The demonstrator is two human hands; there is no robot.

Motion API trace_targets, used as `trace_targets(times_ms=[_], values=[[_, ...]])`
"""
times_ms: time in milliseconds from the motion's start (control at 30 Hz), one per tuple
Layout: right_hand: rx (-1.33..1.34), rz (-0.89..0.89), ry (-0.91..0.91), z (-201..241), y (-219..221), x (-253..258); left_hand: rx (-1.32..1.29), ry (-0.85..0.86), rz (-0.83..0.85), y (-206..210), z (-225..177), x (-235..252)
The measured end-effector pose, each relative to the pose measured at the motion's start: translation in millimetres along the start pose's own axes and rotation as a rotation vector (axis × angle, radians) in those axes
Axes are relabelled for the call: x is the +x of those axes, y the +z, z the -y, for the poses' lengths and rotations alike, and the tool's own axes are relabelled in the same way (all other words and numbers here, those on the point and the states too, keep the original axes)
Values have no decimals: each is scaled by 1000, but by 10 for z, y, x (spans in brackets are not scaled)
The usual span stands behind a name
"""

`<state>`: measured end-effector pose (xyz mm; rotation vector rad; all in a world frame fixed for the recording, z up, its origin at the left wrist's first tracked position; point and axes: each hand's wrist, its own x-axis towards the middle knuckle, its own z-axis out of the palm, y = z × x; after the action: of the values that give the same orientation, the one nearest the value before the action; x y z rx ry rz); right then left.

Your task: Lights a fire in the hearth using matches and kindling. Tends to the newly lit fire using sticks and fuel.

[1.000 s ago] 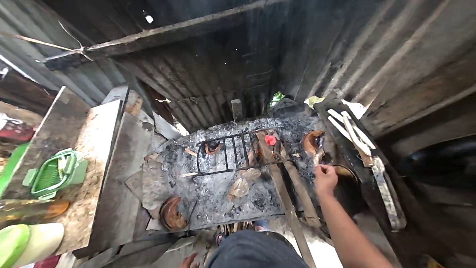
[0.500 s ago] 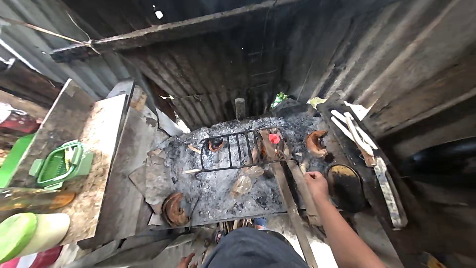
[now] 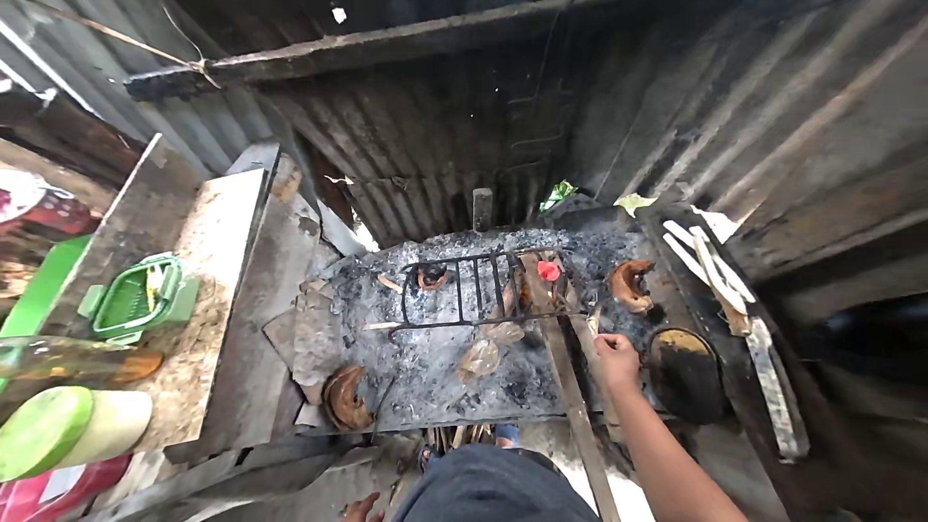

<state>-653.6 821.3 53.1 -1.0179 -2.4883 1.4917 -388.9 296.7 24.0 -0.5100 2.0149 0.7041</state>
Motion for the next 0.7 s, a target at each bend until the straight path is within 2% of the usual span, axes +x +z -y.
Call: trace_targets(times_ms=[167,400,700], values=[[5,-2,-116,179,74,-50,-2,1,1,35,40,-18],[-244,139,-359,575,254,-13,-9,-28,-1,70,69,-33],[-509,210,-396,996,584,375,-36,-11,-7,133,14,-80]])
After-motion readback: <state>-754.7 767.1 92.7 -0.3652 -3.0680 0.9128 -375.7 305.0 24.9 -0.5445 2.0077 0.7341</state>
